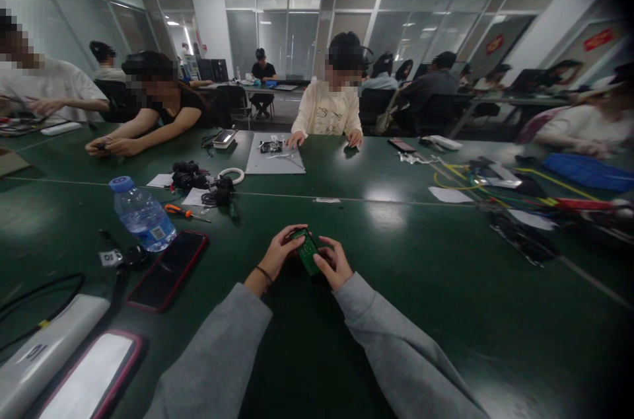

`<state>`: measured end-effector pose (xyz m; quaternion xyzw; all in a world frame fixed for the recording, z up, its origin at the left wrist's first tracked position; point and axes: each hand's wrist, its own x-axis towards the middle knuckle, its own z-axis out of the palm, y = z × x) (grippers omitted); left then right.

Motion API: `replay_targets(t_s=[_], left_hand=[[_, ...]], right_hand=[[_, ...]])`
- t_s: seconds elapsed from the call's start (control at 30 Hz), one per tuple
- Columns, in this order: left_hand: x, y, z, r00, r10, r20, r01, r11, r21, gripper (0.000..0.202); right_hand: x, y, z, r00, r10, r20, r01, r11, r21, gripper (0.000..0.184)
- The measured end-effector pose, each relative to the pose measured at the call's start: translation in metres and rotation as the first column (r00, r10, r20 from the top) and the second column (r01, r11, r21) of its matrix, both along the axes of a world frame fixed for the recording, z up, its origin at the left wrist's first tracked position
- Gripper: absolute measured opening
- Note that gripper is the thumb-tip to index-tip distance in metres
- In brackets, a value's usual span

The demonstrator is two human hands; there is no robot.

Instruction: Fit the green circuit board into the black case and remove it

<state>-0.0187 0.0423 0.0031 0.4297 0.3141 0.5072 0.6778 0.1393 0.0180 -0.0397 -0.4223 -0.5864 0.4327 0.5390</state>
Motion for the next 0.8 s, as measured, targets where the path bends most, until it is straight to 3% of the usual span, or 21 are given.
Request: replay_targets(t_s=[0.33, 0.43, 0.5, 0.67, 0.73, 0.8], left_hand=[[0.003, -0.001, 0.002, 0.998, -0.008, -0.056, 0.013, 0.996, 0.088, 0.038], [0.005, -0.002, 0.000, 1.000, 0.013, -0.015, -0.012, 0.996, 0.085, 0.040], [0.008, -0.002, -0.002, 0.999, 0.026, 0.048, -0.027, 0.999, 0.027, 0.047], [0.021, -0.007, -0.001, 0.977, 0.013, 0.211, 0.032, 0.978, -0.207, 0.055], [0.028, -0.012, 0.004, 0.972, -0.019, 0.235, 0.073, 0.973, -0.219, 0.053], [0.032, -0.016, 0.008, 0.963, -0.041, 0.266, 0.090, 0.980, -0.175, 0.051]], right_hand=[[-0.002, 0.000, 0.000, 0.999, 0.026, -0.035, -0.027, 1.000, -0.008, 0.053], [-0.005, -0.001, 0.001, 0.999, -0.035, -0.027, 0.035, 0.999, 0.024, 0.051], [-0.005, 0.000, 0.002, 0.988, -0.149, 0.029, 0.147, 0.988, 0.053, 0.051], [-0.004, 0.010, 0.005, 0.848, -0.499, 0.179, 0.457, 0.859, 0.230, 0.054], [-0.004, 0.015, 0.007, 0.802, -0.554, 0.224, 0.458, 0.811, 0.364, 0.055], [-0.006, 0.018, 0.009, 0.759, -0.572, 0.310, 0.381, 0.777, 0.502, 0.056]])
